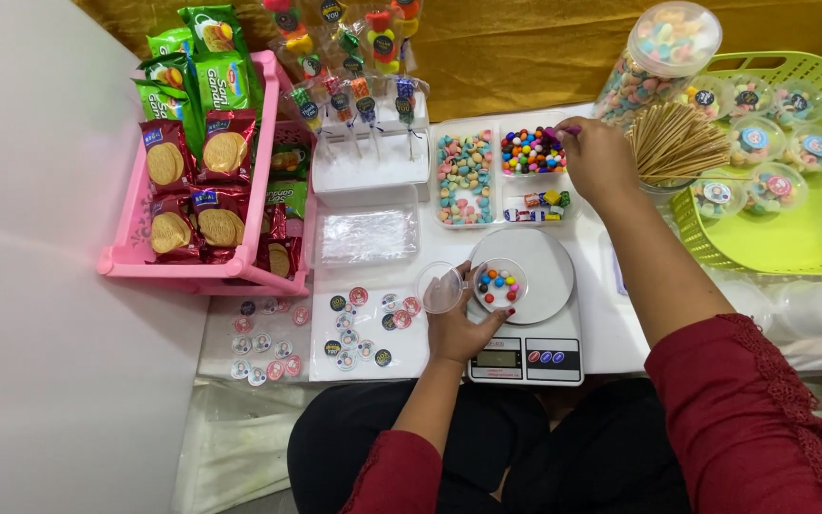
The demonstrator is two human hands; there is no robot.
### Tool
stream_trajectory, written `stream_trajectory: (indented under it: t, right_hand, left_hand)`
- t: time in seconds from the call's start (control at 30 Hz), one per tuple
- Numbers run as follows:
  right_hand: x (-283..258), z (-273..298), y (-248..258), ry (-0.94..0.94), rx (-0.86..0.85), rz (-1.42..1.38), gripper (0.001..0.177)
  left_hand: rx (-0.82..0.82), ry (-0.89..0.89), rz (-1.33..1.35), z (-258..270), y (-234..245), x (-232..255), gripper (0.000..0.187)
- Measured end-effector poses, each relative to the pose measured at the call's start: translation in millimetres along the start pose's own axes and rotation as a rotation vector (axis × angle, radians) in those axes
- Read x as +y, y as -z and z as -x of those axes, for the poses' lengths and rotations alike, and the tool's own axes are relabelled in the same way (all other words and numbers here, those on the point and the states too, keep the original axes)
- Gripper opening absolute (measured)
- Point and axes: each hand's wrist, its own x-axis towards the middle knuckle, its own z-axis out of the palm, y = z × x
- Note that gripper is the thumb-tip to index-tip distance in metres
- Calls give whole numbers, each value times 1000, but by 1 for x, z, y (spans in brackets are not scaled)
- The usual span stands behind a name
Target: A person is filling a small plastic cup with various types of colorful candies using a small spoon and their fingers, while weighing the cup on a digital scale.
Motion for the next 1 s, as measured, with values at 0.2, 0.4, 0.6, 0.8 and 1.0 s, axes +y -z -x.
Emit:
stream_trajectory:
  t: [0.2, 0.4, 0.6, 0.8, 1.0]
  right_hand:
    - [-22, 8, 20, 55, -35, -59, 18]
    - [-38, -2, 27, 152, -22, -134, 17]
    - [-27, -2, 3, 109, -170, -141, 20]
    - [-73, -4, 66, -37, -367, -84, 28]
    - [-92, 1, 85, -96, -448, -142, 27]
  left_hand:
    - [8, 2, -3, 1, -1, 0, 78]
    - [2, 19, 13, 0, 0, 2, 76]
    - [-9, 20, 22, -1, 6, 7, 76]
    - [-126, 72, 71, -3, 16, 14, 72]
    - [-151, 88, 42, -1, 12, 9, 75]
